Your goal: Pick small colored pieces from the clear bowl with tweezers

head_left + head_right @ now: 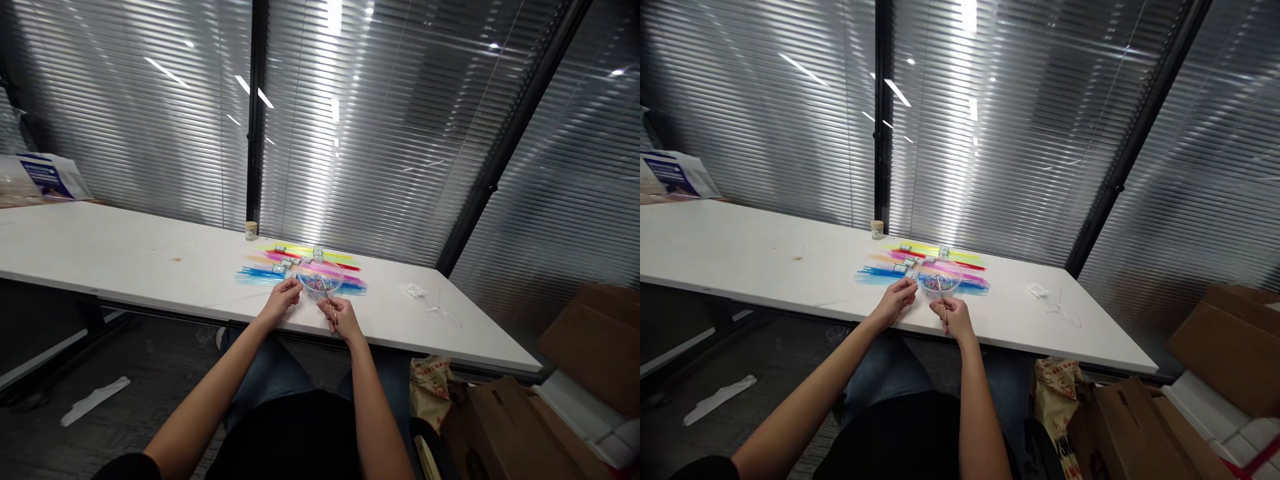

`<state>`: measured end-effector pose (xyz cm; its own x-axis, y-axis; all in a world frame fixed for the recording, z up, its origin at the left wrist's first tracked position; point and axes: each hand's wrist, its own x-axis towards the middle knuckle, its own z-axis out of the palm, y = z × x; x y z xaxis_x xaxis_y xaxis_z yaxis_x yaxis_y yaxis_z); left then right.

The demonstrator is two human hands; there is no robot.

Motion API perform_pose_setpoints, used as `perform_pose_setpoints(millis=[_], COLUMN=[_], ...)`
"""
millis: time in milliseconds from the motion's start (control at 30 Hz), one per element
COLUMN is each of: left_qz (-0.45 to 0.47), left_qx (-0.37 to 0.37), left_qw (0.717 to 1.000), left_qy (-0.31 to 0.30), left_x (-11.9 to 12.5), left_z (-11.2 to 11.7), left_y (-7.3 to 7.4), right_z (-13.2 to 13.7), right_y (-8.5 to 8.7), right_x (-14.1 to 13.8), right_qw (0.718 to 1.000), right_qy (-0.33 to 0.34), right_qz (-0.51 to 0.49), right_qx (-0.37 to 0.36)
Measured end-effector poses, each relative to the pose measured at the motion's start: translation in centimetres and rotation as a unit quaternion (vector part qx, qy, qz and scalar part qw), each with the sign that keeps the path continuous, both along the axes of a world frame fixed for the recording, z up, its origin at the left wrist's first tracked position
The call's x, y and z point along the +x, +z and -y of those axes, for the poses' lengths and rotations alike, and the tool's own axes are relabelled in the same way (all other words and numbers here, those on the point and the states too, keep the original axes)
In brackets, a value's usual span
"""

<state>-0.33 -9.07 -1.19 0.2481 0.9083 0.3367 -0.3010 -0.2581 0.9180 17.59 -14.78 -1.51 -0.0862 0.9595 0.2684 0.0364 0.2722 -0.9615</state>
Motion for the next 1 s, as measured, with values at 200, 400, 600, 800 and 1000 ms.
perform_pose_setpoints(millis=[200, 400, 600, 800, 1000], left_qz=[-0.023, -0.038, -0.061, -0.064, 0.012], left_qx=[0.007, 0.016, 0.031, 0.037, -0.014], left_qw=[1.000, 0.999, 0.998, 0.997, 1.000], left_qy=[0.002, 0.005, 0.010, 0.004, 0.009], left_x=[0.02, 0.01, -0.06, -0.12, -0.03], left_z=[-0.15, 0.09, 0.26, 0.21, 0.33], left_y=[-0.11, 0.14, 0.28, 0.22, 0.40], right_z=[0.08, 0.04, -0.06, -0.05, -0.59], right_y=[0.15, 0.19, -0.01, -0.11, -0.72], right_x=[-0.01, -0.03, 0.03, 0.07, 0.30], right_qw=[1.000, 1.000, 1.000, 1.000, 1.000], right_qy=[-0.002, -0.002, -0.001, 0.005, -0.012], right_qz=[0.015, 0.006, -0.002, -0.010, -0.024], right_qx=[-0.004, -0.004, 0.001, 0.009, 0.009])
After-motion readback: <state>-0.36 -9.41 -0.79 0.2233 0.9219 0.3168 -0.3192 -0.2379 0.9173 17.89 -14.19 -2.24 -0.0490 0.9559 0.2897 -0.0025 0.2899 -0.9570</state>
